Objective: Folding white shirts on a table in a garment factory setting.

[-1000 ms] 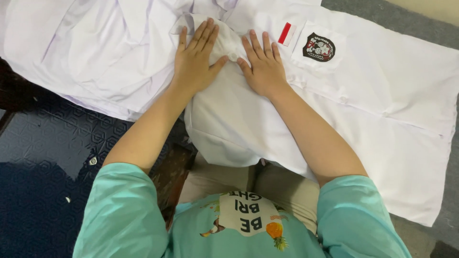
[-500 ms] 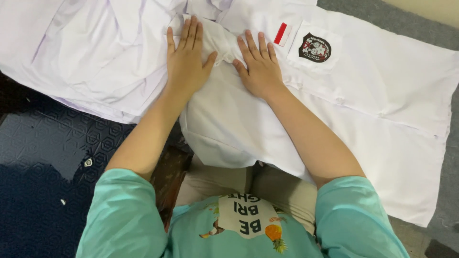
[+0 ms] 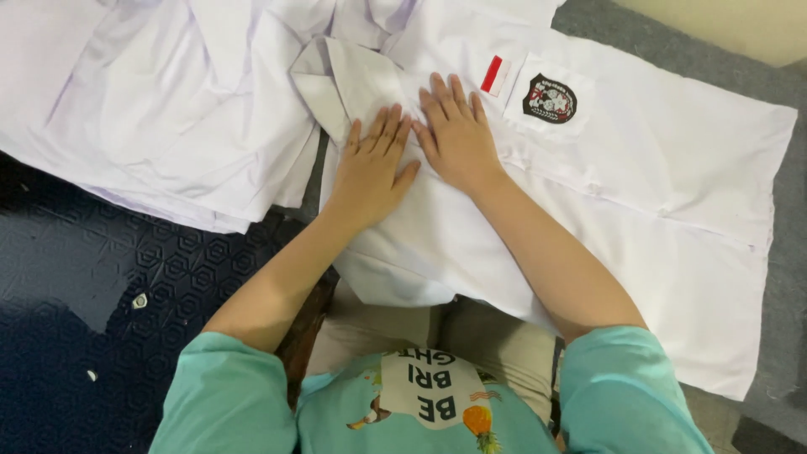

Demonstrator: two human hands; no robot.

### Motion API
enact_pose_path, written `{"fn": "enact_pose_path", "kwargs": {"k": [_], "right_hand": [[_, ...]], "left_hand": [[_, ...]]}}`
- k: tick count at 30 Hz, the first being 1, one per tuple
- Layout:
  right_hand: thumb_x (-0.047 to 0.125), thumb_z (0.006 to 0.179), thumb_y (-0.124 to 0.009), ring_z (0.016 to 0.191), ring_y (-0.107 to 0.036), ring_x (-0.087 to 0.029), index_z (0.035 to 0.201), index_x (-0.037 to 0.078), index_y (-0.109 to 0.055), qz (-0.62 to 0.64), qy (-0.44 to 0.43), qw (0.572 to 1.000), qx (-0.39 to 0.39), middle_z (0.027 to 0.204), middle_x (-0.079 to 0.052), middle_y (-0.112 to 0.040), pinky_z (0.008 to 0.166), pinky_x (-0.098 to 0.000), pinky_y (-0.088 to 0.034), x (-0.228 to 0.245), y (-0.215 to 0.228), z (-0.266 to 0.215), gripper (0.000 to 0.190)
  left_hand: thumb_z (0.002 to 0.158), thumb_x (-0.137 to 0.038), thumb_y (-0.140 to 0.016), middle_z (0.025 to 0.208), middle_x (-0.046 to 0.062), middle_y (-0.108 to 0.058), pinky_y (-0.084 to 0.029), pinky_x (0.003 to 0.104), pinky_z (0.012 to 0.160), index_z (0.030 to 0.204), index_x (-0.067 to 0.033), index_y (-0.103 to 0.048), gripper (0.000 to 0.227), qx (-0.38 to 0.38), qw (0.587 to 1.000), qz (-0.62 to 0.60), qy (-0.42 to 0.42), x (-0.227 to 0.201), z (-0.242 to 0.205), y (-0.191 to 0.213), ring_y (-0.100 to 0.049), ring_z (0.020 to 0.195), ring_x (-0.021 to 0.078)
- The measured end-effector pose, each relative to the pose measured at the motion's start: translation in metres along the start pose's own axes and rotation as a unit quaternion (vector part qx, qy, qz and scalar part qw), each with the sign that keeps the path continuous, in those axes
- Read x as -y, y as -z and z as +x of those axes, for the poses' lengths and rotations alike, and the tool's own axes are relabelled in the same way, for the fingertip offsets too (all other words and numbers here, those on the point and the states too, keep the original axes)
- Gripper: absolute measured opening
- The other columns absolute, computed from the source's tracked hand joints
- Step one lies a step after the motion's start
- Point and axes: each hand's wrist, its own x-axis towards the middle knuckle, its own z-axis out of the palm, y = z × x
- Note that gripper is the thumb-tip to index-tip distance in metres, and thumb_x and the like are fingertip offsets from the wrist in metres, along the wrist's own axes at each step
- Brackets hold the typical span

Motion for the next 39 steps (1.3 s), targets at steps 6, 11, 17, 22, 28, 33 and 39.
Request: {"fn": "enact_pose_path", "kwargs": {"k": [6, 11, 17, 22, 28, 33, 39], "right_hand": [[0.042, 0.104, -0.051, 0.157, -0.018, -0.039, 0.160, 0.012, -0.036, 0.006, 0.061, 0.993, 0.100, 0.170, -0.015, -0.023, 0.121, -0.0607, -0.025, 0.044, 0.049, -0.085, 0.066], [0.053, 0.106, -0.036, 0.158, -0.014, -0.035, 0.164, 0.023, -0.030, 0.005, -0.044, 0.988, 0.150, 0.172, -0.007, -0.021, 0.124, -0.0551, -0.014, 0.017, 0.078, -0.163, 0.066], [0.045, 0.111, -0.030, 0.156, -0.023, -0.036, 0.165, 0.020, -0.036, -0.049, -0.342, 0.935, 0.074, 0.171, -0.010, -0.029, 0.124, -0.0555, -0.017, -0.034, 0.134, -0.257, 0.059], [0.054, 0.102, -0.008, 0.157, -0.003, -0.037, 0.165, 0.017, -0.013, -0.042, -0.577, 0.812, 0.076, 0.173, -0.006, -0.010, 0.124, -0.0618, -0.005, -0.039, 0.184, -0.298, 0.073], [0.027, 0.115, -0.053, 0.134, -0.048, -0.046, 0.146, -0.009, -0.062, -0.093, -0.508, 0.853, -0.072, 0.151, -0.027, -0.055, 0.100, -0.0652, -0.039, -0.102, 0.176, -0.409, 0.049], [0.035, 0.117, -0.067, 0.096, -0.068, -0.038, 0.118, -0.002, -0.077, -0.097, -0.543, 0.834, 0.008, 0.109, -0.018, -0.075, 0.080, -0.0519, -0.053, -0.125, 0.199, -0.423, 0.039], [0.039, 0.109, -0.064, 0.105, -0.061, -0.041, 0.122, -0.001, -0.067, 0.020, -0.628, 0.774, 0.075, 0.118, -0.018, -0.067, 0.084, -0.0591, -0.048, -0.124, 0.211, -0.375, 0.042]], "left_hand": [[0.103, -0.059, -0.043, 0.170, 0.017, -0.024, -0.006, 0.057, 0.125, 0.162, -0.0072, -0.031, 0.080, -0.005, 0.999, -0.014, -0.042, -0.004, -0.055, 0.005, -0.018, 0.158, 0.0323], [0.101, -0.058, -0.050, 0.166, 0.011, -0.036, -0.021, 0.051, 0.124, 0.159, -0.0146, -0.041, 0.073, -0.076, 0.995, -0.031, -0.062, 0.004, -0.067, 0.012, -0.032, 0.154, 0.0300], [0.104, -0.052, -0.052, 0.160, 0.012, -0.047, -0.032, 0.047, 0.117, 0.157, -0.0089, -0.047, 0.069, -0.127, 0.990, 0.016, -0.060, 0.013, -0.063, 0.019, -0.043, 0.148, 0.0283], [0.097, -0.016, -0.062, 0.133, 0.002, -0.067, -0.041, 0.045, 0.089, 0.125, -0.0104, -0.068, 0.029, -0.207, 0.978, 0.015, -0.021, 0.014, -0.057, 0.032, -0.058, 0.121, 0.0287], [0.098, 0.001, -0.063, 0.115, 0.024, -0.050, -0.044, 0.052, 0.093, 0.115, 0.0060, -0.054, 0.020, -0.203, 0.973, -0.106, 0.041, 0.034, -0.062, 0.044, -0.051, 0.108, 0.0438], [0.111, -0.030, -0.063, 0.099, 0.022, -0.065, -0.049, 0.055, 0.076, 0.105, 0.0013, -0.060, 0.032, -0.079, 0.985, -0.021, 0.150, 0.065, -0.056, 0.033, -0.063, 0.091, 0.0449], [0.116, -0.027, -0.057, 0.093, 0.016, -0.066, -0.044, 0.052, 0.075, 0.095, -0.0028, -0.062, 0.032, -0.053, 0.979, -0.093, 0.176, 0.071, -0.054, 0.043, -0.061, 0.088, 0.0401]]}}
